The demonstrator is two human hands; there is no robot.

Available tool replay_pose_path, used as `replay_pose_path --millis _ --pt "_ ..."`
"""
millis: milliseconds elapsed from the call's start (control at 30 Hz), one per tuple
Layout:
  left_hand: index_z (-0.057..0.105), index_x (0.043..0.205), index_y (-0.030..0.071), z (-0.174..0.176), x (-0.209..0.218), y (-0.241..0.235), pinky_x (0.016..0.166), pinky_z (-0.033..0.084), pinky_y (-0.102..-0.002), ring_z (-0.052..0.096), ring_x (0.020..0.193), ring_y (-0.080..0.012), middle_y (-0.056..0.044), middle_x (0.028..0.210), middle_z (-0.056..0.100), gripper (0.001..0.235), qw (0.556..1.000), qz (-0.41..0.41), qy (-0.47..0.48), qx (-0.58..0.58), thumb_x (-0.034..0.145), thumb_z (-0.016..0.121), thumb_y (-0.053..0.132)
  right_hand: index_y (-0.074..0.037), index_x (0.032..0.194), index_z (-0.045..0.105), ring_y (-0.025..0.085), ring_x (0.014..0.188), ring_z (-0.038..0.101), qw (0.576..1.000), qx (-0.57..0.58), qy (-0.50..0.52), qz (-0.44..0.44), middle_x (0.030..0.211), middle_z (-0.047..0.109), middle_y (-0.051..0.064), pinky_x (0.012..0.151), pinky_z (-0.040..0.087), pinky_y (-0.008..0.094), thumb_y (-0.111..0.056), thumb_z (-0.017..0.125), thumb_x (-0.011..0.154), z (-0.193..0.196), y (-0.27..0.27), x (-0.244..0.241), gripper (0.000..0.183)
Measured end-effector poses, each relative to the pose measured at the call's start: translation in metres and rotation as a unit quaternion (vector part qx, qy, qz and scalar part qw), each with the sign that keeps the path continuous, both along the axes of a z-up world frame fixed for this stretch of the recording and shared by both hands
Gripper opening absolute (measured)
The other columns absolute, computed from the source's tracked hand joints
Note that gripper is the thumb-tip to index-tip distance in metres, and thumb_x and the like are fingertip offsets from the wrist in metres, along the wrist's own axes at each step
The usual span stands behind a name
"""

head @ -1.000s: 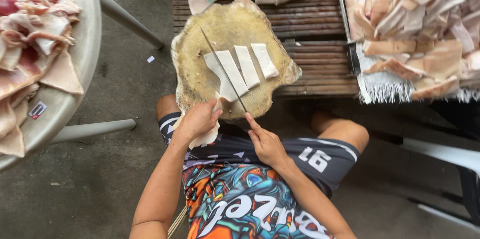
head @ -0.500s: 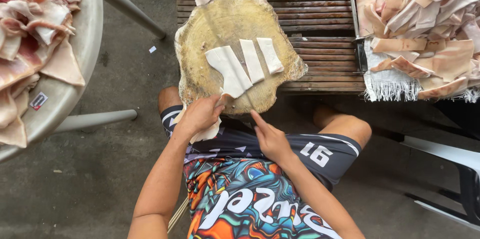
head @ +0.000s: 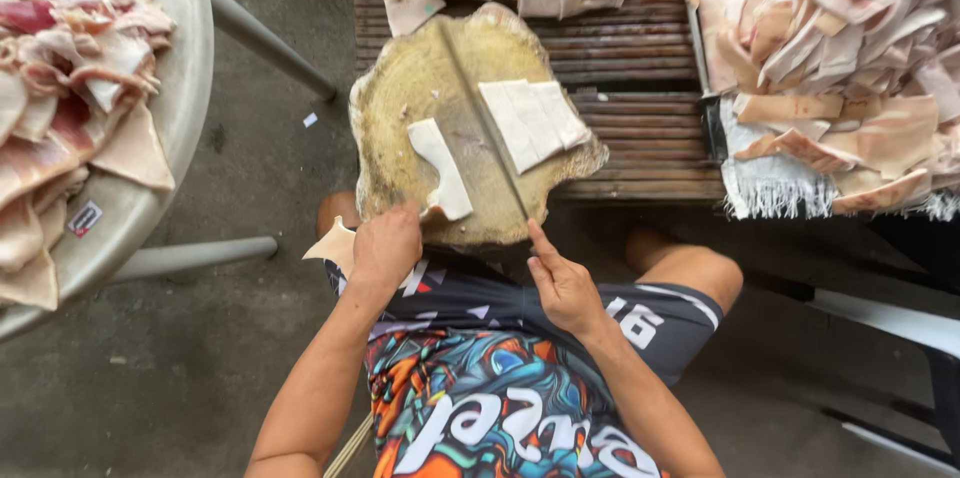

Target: The person is slicing pieces of pork skin into strips using a large knife on a wooden cutting board.

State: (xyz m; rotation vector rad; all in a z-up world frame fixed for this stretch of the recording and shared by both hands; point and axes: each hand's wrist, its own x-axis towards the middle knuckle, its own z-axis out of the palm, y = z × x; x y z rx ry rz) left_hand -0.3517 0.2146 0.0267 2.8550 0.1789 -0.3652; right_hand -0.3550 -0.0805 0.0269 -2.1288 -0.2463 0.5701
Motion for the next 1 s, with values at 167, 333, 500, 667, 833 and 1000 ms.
replay_pose_path --millis 167,333,500,667,833,1000 --pt "0.051 0.1 0.002 -0.001 -0.021 -0.009 0.066 0.056 -0.054 0.07 0.074 -0.0443 -0.024 0.083 0.07 0.022 0.995 0.056 -0.042 -0.071 0.089 0.065 0.014 -0.014 0.158 0.042 0.037 0.102 0.07 0.981 0.126 -0.101 0.104 0.119 0.07 0.023 0.088 0.055 0.042 -0.015 0.057 0.104 -0.003 0.029 -0.021 0.056" --pt "0.052 0.098 0.003 0.006 -0.029 -0.015 0.068 0.055 -0.055 0.069 0.075 -0.0462 -0.025 0.082 0.069 0.022 0.987 0.097 -0.08 -0.101 0.088 0.067 0.014 -0.012 0.16 0.041 0.035 0.102 0.071 0.966 0.161 -0.161 0.12 0.121 0.07 0.022 0.086 0.057 0.04 -0.008 0.058 0.104 0.004 0.037 -0.026 0.058" --pt "0.052 0.094 0.001 -0.002 -0.034 -0.016 0.069 0.054 -0.056 0.069 0.075 -0.0467 -0.025 0.082 0.069 0.023 0.987 0.091 -0.061 -0.12 0.089 0.068 0.016 -0.018 0.16 0.033 0.018 0.063 0.058 0.938 0.267 -0.174 0.14 0.082 0.062 0.005 0.061 0.05 0.028 0.002 0.06 0.101 0.011 -0.005 -0.028 0.068" --pt "0.053 0.095 0.001 -0.002 -0.029 -0.011 0.071 0.055 -0.055 0.069 0.075 -0.0452 -0.025 0.077 0.069 0.021 0.986 0.105 -0.04 -0.124 0.091 0.068 0.016 -0.026 0.16 0.034 0.025 0.069 0.063 0.95 0.199 -0.186 0.156 0.088 0.066 0.008 0.064 0.052 0.034 -0.005 0.061 0.103 -0.016 0.008 -0.03 0.066" --pt "0.057 0.101 0.001 0.028 -0.027 -0.003 0.069 0.053 -0.056 0.068 0.073 -0.046 -0.025 0.073 0.069 0.031 0.984 0.13 -0.059 -0.107 0.081 0.074 0.018 -0.025 0.156 0.041 0.037 0.085 0.071 0.977 0.054 -0.159 0.129 0.108 0.073 0.018 0.077 0.056 0.046 -0.018 0.058 0.099 -0.037 0.017 -0.03 0.06" --pt "0.063 0.094 0.002 0.064 0.001 -0.009 0.062 0.054 -0.046 0.071 0.067 -0.0334 -0.017 0.07 0.068 0.024 0.914 0.245 -0.076 -0.316 0.086 0.074 0.022 -0.028 0.157 0.044 0.036 0.082 0.071 0.995 -0.022 -0.099 0.015 0.093 0.073 0.017 0.074 0.057 0.043 -0.022 0.058 0.103 -0.036 -0.015 0.004 0.057"
